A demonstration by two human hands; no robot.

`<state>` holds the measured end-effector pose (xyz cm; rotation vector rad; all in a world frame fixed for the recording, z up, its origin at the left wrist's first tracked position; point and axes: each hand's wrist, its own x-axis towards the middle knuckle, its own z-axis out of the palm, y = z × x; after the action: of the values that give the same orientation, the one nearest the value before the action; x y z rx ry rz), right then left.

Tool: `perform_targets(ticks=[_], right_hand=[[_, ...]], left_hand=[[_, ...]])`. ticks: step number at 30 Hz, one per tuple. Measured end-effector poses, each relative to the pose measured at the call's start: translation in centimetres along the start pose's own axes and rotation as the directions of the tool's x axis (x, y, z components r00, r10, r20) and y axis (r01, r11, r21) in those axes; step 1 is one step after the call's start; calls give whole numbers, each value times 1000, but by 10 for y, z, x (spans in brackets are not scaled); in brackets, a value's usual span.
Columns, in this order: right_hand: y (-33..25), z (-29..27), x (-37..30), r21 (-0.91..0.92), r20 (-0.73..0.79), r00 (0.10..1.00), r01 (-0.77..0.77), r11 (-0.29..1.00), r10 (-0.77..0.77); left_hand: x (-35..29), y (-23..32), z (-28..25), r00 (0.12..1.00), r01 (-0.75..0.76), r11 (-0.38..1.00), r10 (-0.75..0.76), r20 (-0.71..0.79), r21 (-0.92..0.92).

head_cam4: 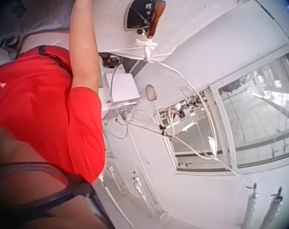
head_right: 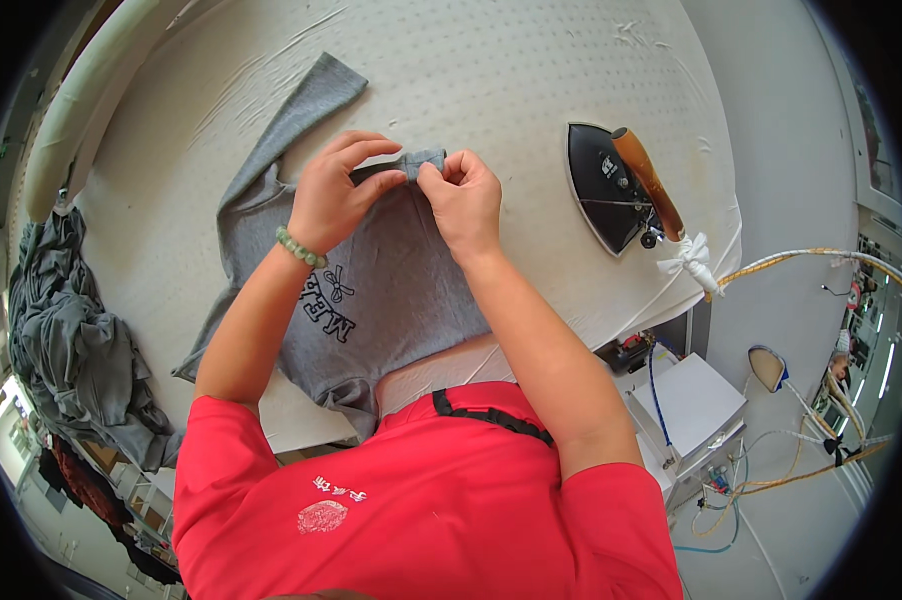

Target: Ironing a grey sweatshirt on a workbench.

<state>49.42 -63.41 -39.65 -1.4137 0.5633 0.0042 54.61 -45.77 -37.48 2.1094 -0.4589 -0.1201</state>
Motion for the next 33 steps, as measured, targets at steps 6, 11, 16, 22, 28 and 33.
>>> perform_targets(ticks=[6,11,16,22,28,33], right_hand=[[-1,1,-3,89,13,1000,2,996,-3],[-7,8,-4,90,17,1000,16,996,-18],[-14,5,-5,37,2,998,-59,998,59],[-1,-7,6,-2,80,996,-26,1000,26],[6,-22,-2,-165,151,989,26,986,-1],[5,-88,-98,-757,378,884,123,641,277]], left_hand=[[0,5,2,997,-29,998,25,75,57],[-2,5,5,991,-130,972,123,51,195],[1,4,10,933,-348,880,358,30,325],[10,-3,9,900,-432,832,422,110,349],[27,-6,8,969,-229,932,193,152,279],[33,-9,1,992,-99,976,83,94,191]])
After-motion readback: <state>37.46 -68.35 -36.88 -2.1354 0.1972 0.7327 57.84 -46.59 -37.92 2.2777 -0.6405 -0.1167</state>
